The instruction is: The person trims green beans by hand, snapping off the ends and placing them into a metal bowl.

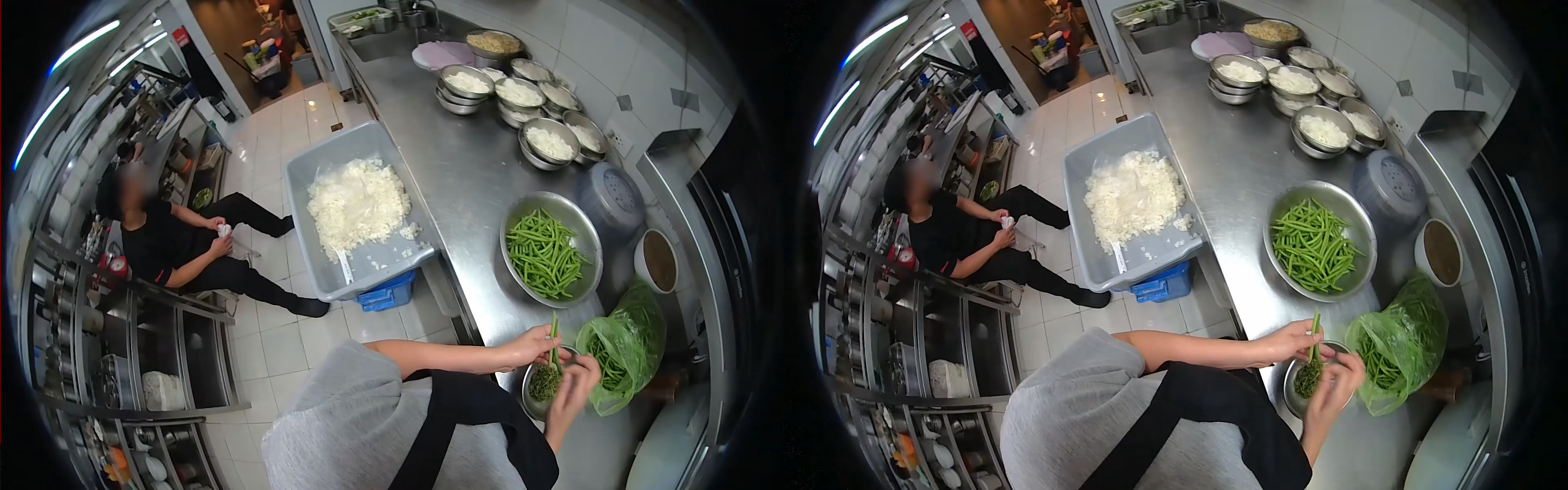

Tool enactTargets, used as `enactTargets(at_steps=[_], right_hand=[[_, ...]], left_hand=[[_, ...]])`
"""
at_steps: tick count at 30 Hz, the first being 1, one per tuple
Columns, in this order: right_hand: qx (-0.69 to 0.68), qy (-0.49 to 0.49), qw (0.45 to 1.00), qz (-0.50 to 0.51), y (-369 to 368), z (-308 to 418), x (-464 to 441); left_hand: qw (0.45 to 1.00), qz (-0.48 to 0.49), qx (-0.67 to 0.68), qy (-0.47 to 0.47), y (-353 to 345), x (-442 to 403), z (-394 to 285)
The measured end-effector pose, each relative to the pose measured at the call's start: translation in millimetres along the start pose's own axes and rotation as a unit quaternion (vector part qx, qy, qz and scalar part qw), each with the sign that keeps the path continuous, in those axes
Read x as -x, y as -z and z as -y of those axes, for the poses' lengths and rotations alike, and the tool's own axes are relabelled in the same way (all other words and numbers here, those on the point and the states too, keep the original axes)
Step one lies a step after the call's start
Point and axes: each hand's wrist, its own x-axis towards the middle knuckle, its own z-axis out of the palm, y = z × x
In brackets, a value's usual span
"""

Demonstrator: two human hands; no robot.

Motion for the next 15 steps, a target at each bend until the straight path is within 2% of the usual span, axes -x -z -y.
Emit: enactTargets(at_steps=[1, 3, 4, 5, 7, 8, 9, 11, 15], right_hand=[[-0.004, 0.004, 1.000, 0.001, 6.7, -1.2, 0.3], [0.022, -0.034, 0.998, -0.057, 23.5, -10.1, -0.3], [0.090, -0.037, 0.995, 0.006, 33.1, -20.3, 3.1], [0.092, -0.029, 0.995, 0.009, 35.1, -25.5, 6.8], [0.019, -0.092, 0.993, 0.075, 28.2, -36.4, 12.4], [-0.011, -0.043, 0.997, 0.068, 20.9, -31.3, 11.7], [-0.013, -0.038, 0.997, 0.072, 13.5, -20.6, 12.8], [-0.269, -0.174, 0.941, 0.106, -0.9, -2.1, 13.0], [-0.241, -0.160, 0.950, 0.120, -2.3, -11.8, 18.6]], left_hand=[[1.000, -0.004, -0.002, -0.004, 4.8, 1.5, -2.3], [0.997, -0.031, -0.034, -0.063, 14.7, 3.1, -9.7], [0.995, -0.053, -0.037, -0.083, 16.3, 4.9, -13.0], [0.994, -0.054, -0.033, -0.090, 17.0, 6.6, -14.9], [0.989, -0.037, -0.096, -0.108, 19.3, 9.9, -15.6], [0.992, -0.015, -0.072, -0.106, 13.6, 13.7, -14.5], [0.991, -0.019, -0.072, -0.110, 9.3, 15.7, -8.3], [0.982, 0.021, -0.084, -0.170, 0.5, 16.5, -0.1], [0.973, -0.009, -0.111, -0.204, 0.3, 27.0, -3.2]])
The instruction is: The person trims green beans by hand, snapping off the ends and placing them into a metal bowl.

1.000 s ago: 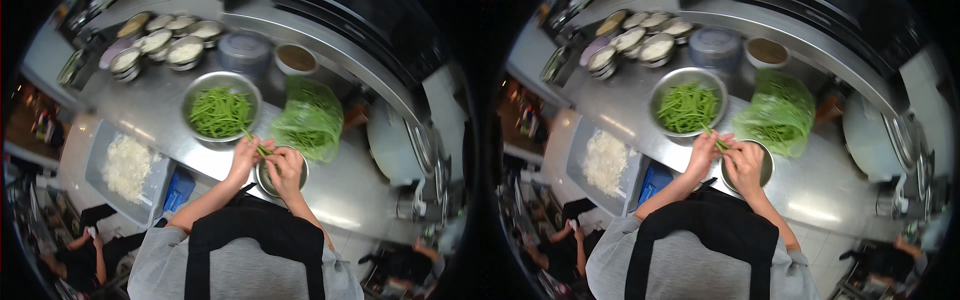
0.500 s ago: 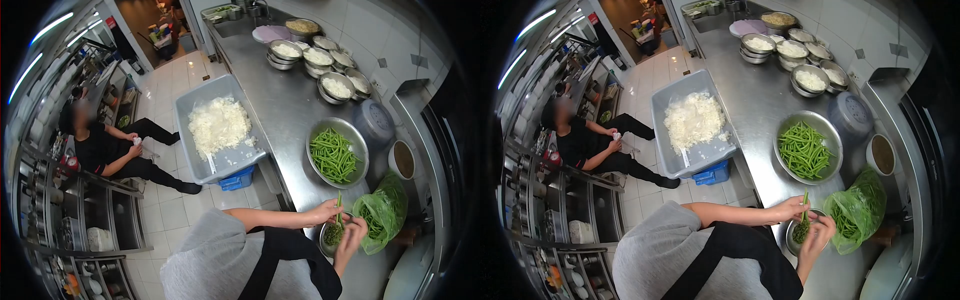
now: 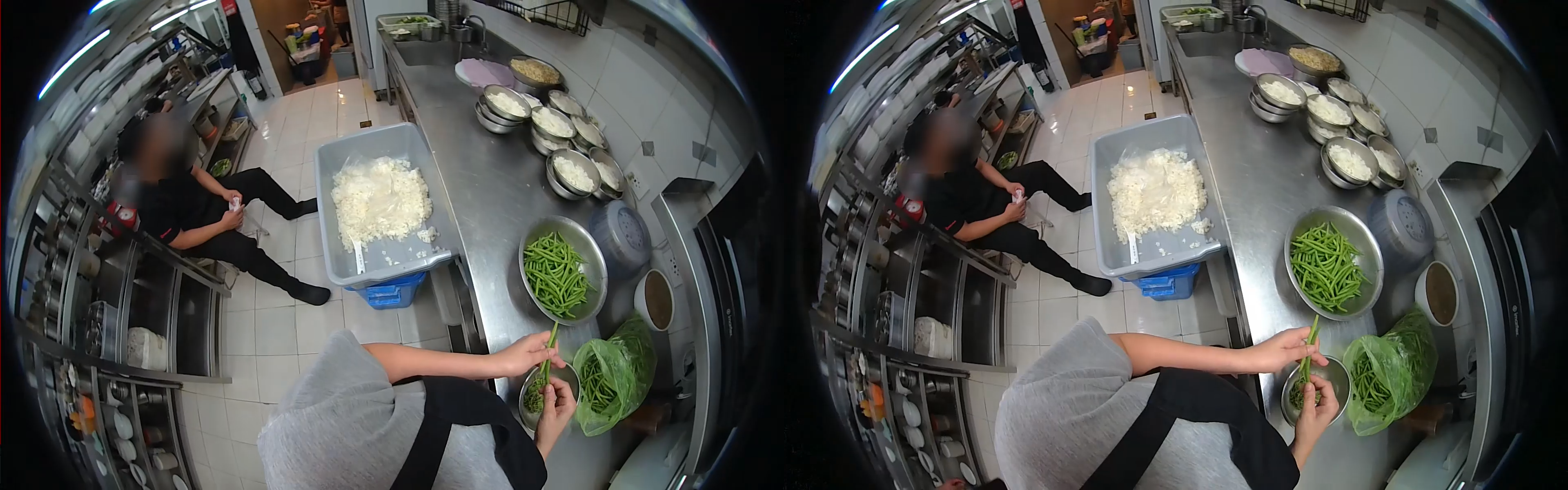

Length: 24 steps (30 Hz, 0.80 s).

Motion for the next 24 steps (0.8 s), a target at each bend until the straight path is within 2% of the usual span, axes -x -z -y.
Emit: enactTargets(at_steps=[4, 9, 14, 20, 23, 24], right_hand=[[0.013, 0.010, 1.000, 0.017, 2.8, -2.0, -0.3], [0.030, 0.031, 0.997, 0.068, -2.6, 4.0, -1.7], [0.076, 0.069, 0.992, 0.073, -7.4, -0.4, -2.0], [0.120, 0.069, 0.989, 0.052, 1.7, 2.9, 13.2], [0.183, 0.094, 0.978, 0.017, 10.0, -9.2, 13.4], [0.185, 0.090, 0.978, -0.031, 12.6, -17.0, 11.1]], left_hand=[[1.000, -0.020, 0.009, 0.000, 7.5, 11.9, -6.7], [0.993, -0.086, 0.049, 0.059, 9.2, 36.9, -28.4], [0.995, -0.067, 0.049, 0.060, 3.8, 44.3, -24.5], [0.993, -0.063, 0.046, 0.089, -3.1, 37.9, -17.8], [0.995, -0.042, 0.030, 0.088, -11.1, 32.6, -19.6], [0.997, -0.031, 0.024, 0.064, -14.8, 30.6, -17.9]])
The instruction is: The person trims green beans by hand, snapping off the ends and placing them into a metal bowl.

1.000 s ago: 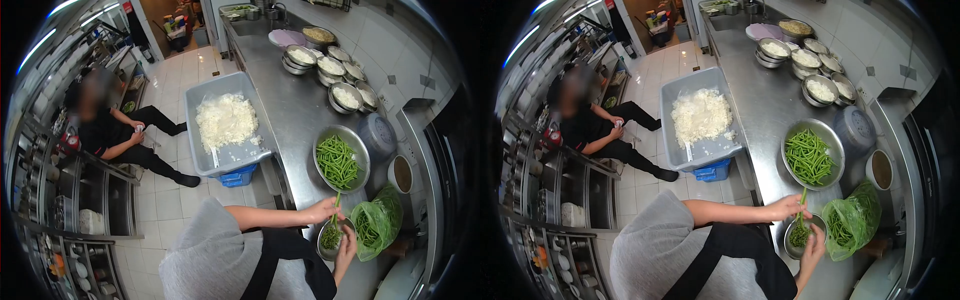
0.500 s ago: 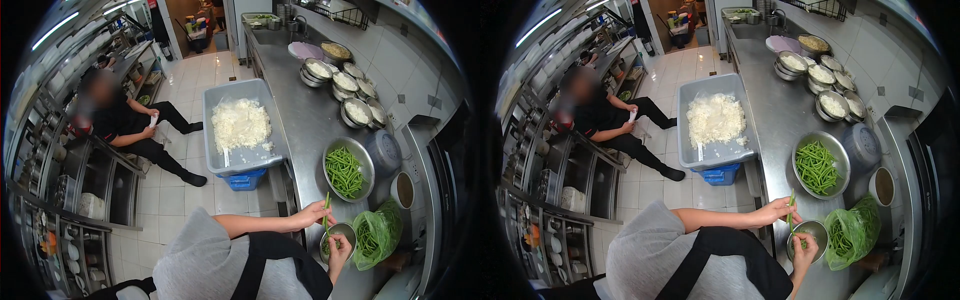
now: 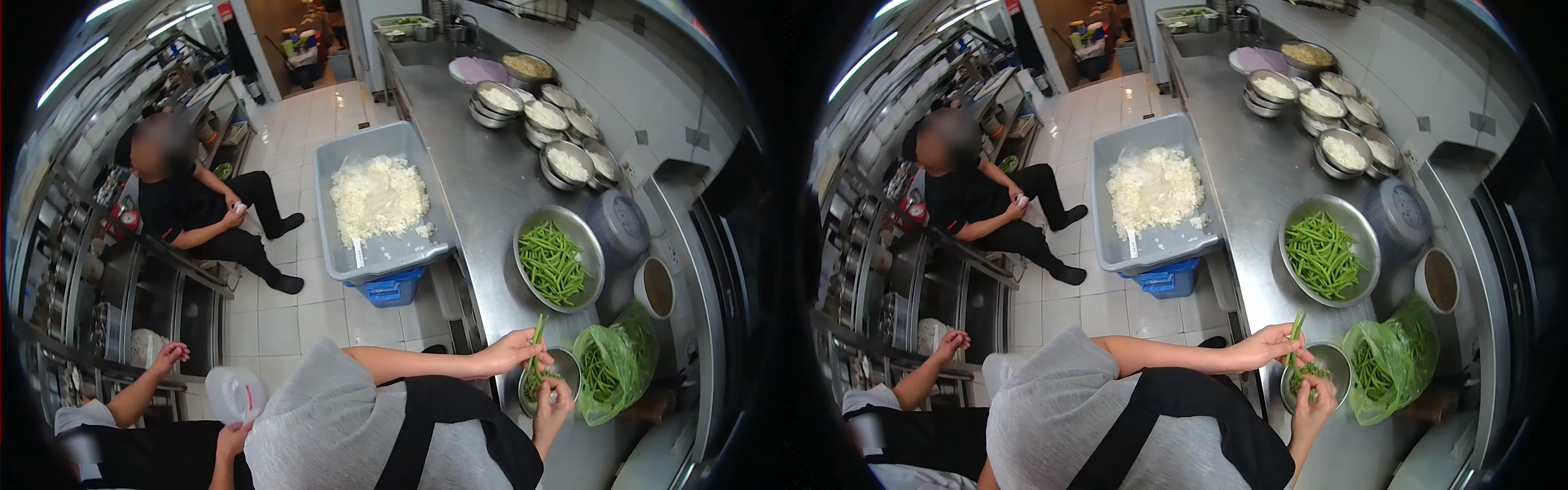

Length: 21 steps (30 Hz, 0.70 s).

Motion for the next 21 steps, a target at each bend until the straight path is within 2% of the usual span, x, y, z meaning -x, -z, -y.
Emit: enactTargets(at_steps=[2, 4, 5, 7, 8, 9, 10, 11, 13, 14, 16, 18, 20, 21], right_hand=[[-0.017, -0.046, 0.996, -0.078, 3.3, -2.7, -0.2], [-0.141, -0.112, 0.973, -0.146, 6.8, -7.5, -2.5], [-0.129, -0.130, 0.968, -0.172, 10.1, 0.1, -3.5], [-0.211, -0.129, 0.933, -0.260, 16.7, 17.1, -5.7], [-0.199, -0.141, 0.927, -0.284, 22.7, 15.0, -2.1], [-0.171, -0.127, 0.947, -0.240, 26.7, 11.7, 2.9], [-0.143, -0.115, 0.964, -0.192, 29.5, 8.2, 6.8], [-0.133, -0.128, 0.960, -0.211, 29.2, 3.4, 8.5], [0.072, -0.070, 0.982, -0.157, 27.7, -3.5, 12.1], [0.071, -0.081, 0.979, -0.171, 26.9, 1.8, 12.0], [0.086, -0.111, 0.969, -0.204, 30.1, 4.9, 16.6], [0.093, -0.126, 0.972, -0.177, 37.7, -6.9, 21.5], [0.136, -0.168, 0.959, -0.185, 52.7, -15.7, 17.5], [0.168, -0.201, 0.949, -0.176, 59.1, -20.8, 14.2]], left_hand=[[1.000, 0.027, 0.000, -0.006, -9.0, -1.1, 6.5], [0.995, 0.058, -0.034, -0.072, -22.9, -2.6, 14.3], [0.992, 0.071, -0.043, -0.099, -32.0, -0.7, 2.1], [0.987, 0.083, -0.106, -0.088, -27.2, -11.0, -7.3], [0.982, 0.064, -0.119, -0.134, -26.9, -18.6, -21.9], [0.972, 0.046, -0.151, -0.173, -18.5, -33.0, -30.4], [0.968, 0.019, -0.116, -0.221, -5.6, -53.6, -27.5], [0.967, 0.025, -0.107, -0.231, 2.4, -69.9, -43.9], [0.970, 0.036, -0.142, -0.195, 18.7, -96.0, -75.9], [0.965, 0.043, -0.192, -0.174, 31.8, -111.9, -81.9], [0.876, -0.034, -0.439, -0.196, 69.7, -149.9, -69.3], [0.741, -0.075, -0.611, -0.267, 82.9, -153.3, -71.3], [0.798, -0.079, -0.551, -0.229, 81.5, -140.4, -66.9], [0.803, -0.071, -0.546, -0.229, 81.9, -134.1, -61.1]])
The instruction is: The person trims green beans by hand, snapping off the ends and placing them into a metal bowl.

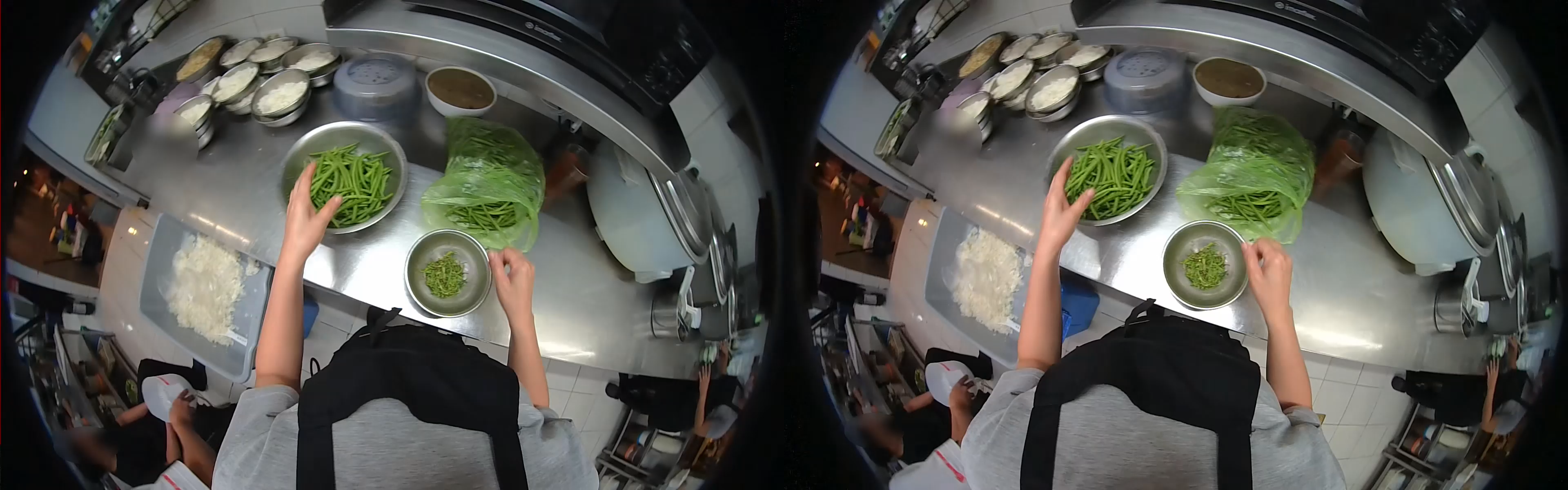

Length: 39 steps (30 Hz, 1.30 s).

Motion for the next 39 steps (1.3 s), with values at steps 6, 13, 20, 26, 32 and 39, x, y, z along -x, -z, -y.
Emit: enactTargets(at_steps=[6, 13, 20, 26, 32, 39], right_hand=[[0.182, 0.063, 0.980, -0.058, -22.1, -41.5, -71.6], [0.211, 0.110, 0.971, 0.021, -19.6, -19.3, -72.2], [-0.047, 0.090, 0.983, 0.156, -5.0, 56.5, -27.9], [-0.141, 0.123, 0.975, 0.122, -22.1, 84.3, -4.0], [-0.138, 0.150, 0.979, 0.004, -9.7, 87.1, -2.1], [-0.083, 0.258, 0.961, 0.059, -17.0, 91.1, -5.0]], left_hand=[[0.990, 0.094, 0.083, 0.057, -6.2, 40.2, -5.4], [0.978, 0.115, 0.162, 0.059, 0.5, 52.9, -40.3], [0.886, 0.255, 0.367, 0.126, -41.0, 63.5, -78.8], [0.821, 0.243, 0.493, 0.156, -76.8, 72.7, -79.2], [0.893, 0.261, 0.365, 0.038, -54.0, 57.0, -87.6], [0.928, 0.282, 0.240, -0.025, -38.4, 60.7, -87.5]])
